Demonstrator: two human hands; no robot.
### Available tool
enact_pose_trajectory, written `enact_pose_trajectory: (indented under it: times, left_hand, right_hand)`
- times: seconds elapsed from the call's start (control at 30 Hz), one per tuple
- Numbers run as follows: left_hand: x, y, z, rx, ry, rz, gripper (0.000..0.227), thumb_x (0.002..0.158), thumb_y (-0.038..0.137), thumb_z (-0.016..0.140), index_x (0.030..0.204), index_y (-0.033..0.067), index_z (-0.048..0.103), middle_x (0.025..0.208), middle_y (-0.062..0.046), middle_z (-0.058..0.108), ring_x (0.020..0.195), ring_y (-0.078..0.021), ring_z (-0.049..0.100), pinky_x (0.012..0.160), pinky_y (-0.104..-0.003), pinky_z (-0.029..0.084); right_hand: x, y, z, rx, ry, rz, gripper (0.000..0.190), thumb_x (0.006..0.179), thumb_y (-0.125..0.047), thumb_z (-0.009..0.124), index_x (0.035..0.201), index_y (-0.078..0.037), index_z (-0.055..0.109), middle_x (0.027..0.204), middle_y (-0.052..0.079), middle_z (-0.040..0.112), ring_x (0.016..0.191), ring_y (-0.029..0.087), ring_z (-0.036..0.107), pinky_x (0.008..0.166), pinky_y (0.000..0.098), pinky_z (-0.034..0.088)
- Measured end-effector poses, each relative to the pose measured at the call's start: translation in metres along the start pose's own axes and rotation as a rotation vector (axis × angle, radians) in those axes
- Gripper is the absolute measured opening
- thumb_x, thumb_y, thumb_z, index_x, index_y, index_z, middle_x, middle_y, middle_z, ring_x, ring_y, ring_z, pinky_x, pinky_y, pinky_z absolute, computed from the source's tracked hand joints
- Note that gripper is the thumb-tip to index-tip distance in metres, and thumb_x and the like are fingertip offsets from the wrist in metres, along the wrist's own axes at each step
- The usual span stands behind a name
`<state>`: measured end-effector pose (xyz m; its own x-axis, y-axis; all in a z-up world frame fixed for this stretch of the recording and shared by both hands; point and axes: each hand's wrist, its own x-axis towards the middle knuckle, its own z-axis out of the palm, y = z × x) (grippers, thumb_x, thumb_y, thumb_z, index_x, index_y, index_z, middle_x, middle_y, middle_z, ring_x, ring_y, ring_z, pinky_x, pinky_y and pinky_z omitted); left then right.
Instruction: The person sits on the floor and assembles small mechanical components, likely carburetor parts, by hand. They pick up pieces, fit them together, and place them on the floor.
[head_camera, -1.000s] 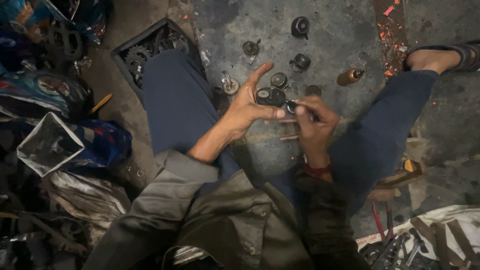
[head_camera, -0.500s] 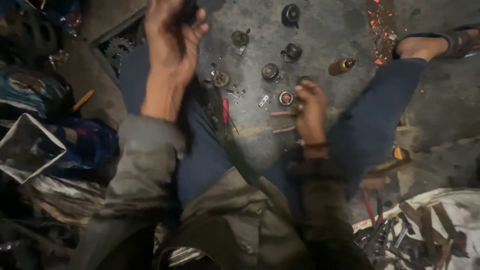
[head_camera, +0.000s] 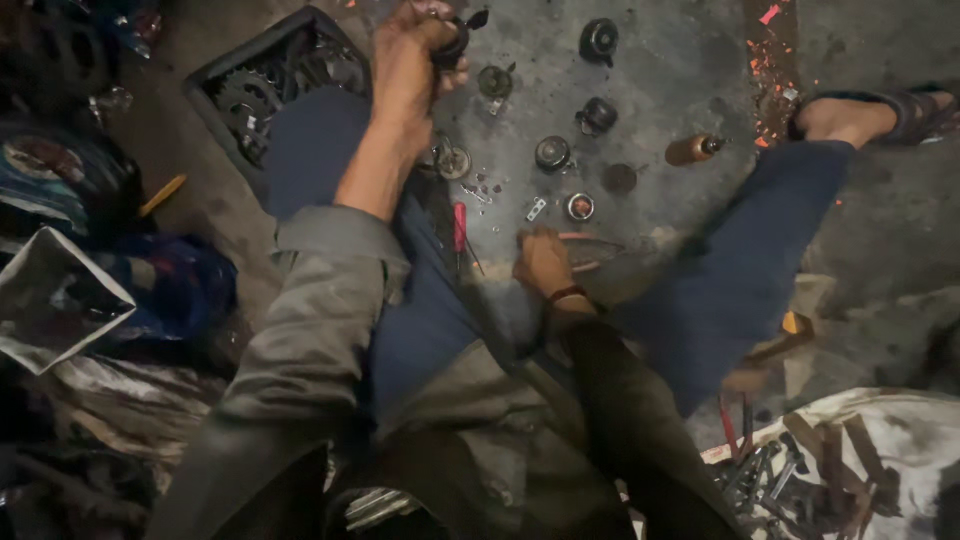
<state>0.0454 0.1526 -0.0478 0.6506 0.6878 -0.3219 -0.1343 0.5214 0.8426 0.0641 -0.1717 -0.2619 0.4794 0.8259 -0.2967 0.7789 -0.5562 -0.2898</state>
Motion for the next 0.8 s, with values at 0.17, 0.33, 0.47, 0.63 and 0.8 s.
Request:
enact_pose_trajectory:
  times: [0.17,0.33,0.47,0.63,0.8]
  left_hand:
    - [0.004,0.005,-0.001,-0.003,0.000,0.060,0.003,0.092,0.011,0.062,0.095,0.0102,0.064,0.085,-0.003,0.065,0.067,-0.0145,0.067,0.059,-0.028,0.057]
    - [0.007,0.005,0.002,-0.050,-0.019,0.091,0.001,0.094,0.011,0.063,0.094,0.0108,0.063,0.084,-0.003,0.065,0.063,-0.0152,0.065,0.053,-0.028,0.051]
    - [0.007,0.006,0.003,-0.039,-0.012,0.079,0.003,0.093,0.010,0.064,0.094,0.0119,0.062,0.083,-0.001,0.064,0.061,-0.0139,0.064,0.052,-0.027,0.049]
    - [0.011,0.007,0.004,0.030,0.026,0.046,0.001,0.093,0.011,0.064,0.094,0.0109,0.064,0.080,-0.002,0.065,0.061,-0.0132,0.064,0.052,-0.025,0.049]
    - [0.013,0.006,0.001,0.020,0.030,0.009,0.003,0.093,0.012,0.065,0.096,0.0124,0.063,0.081,-0.001,0.064,0.061,-0.0128,0.063,0.053,-0.025,0.050]
  right_hand:
    - [-0.004,-0.008,-0.014,0.073,0.017,0.030,0.022,0.072,-0.022,0.070,0.087,-0.007,0.073,0.094,0.023,0.070,0.094,0.042,0.066,0.082,0.0510,0.054]
    - [0.002,0.016,-0.011,0.189,0.156,0.123,0.025,0.079,-0.024,0.068,0.096,-0.007,0.076,0.088,0.024,0.071,0.086,0.044,0.068,0.080,0.0536,0.054]
    - [0.008,0.025,-0.017,0.276,0.161,0.237,0.028,0.079,-0.027,0.067,0.098,-0.007,0.076,0.091,0.025,0.072,0.086,0.044,0.070,0.079,0.0518,0.054]
    - [0.017,0.016,-0.029,0.173,0.074,0.325,0.022,0.083,-0.024,0.065,0.097,-0.012,0.078,0.091,0.021,0.073,0.088,0.042,0.071,0.078,0.0533,0.054]
    - [0.024,0.018,-0.024,0.151,0.085,0.335,0.021,0.084,-0.024,0.068,0.097,-0.010,0.075,0.090,0.021,0.073,0.085,0.042,0.071,0.078,0.0540,0.053]
